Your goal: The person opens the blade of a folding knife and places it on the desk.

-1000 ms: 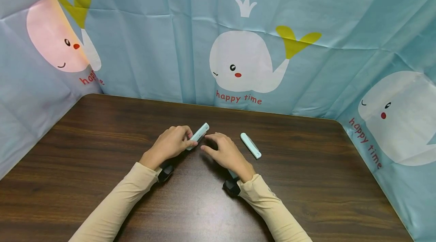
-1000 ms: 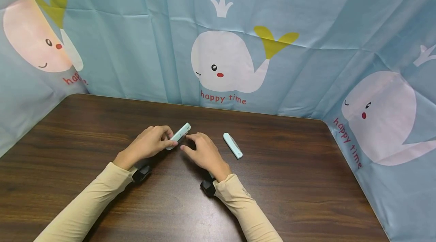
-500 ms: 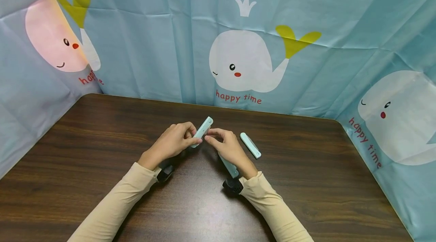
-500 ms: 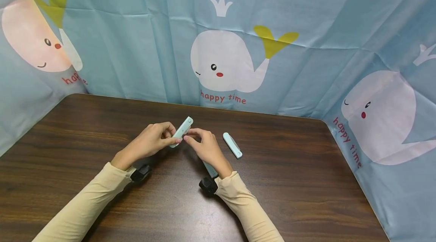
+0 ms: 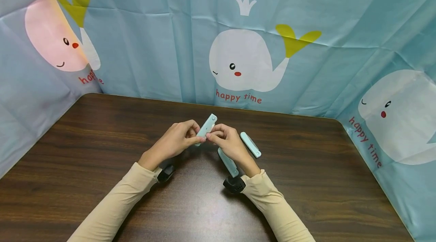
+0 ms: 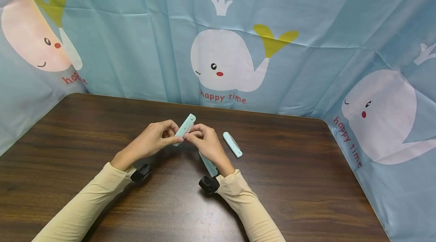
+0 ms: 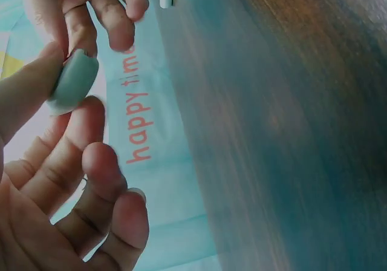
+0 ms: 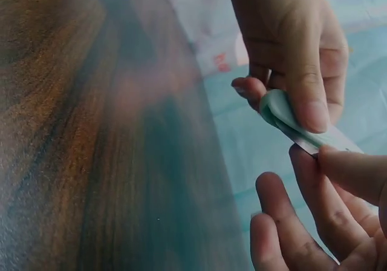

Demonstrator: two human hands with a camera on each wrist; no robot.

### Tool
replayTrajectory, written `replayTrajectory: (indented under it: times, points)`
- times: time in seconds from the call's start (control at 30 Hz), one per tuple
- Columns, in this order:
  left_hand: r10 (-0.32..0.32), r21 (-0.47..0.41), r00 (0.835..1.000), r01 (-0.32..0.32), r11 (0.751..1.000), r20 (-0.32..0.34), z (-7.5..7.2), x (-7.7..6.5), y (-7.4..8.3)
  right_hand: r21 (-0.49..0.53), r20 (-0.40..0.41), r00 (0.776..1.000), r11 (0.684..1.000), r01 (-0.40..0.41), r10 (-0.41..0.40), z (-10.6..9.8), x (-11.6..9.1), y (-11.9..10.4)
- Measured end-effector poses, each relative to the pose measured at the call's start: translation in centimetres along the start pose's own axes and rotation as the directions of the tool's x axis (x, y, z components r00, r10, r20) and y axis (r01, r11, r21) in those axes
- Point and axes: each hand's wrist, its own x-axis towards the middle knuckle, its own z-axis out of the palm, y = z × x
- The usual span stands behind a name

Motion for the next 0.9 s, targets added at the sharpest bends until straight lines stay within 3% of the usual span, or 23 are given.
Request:
replayTrajectory:
  times: [0.63,0.9]
  points:
    - [0.034,-0.073,0.998,-0.029,0.997,0.059,0.16,0.3,-0.97,-0.021,-0.003,1.0,1.0,-0.009,0.009,0.01,0.02,-0.23]
    - [0.029,-0.07,0.998,-0.026,0.997,0.055,-0.18,0.27,-0.82,0.007,0.046,0.999,1.0,-0.004,0.004,-0.46,0.08,-0.44]
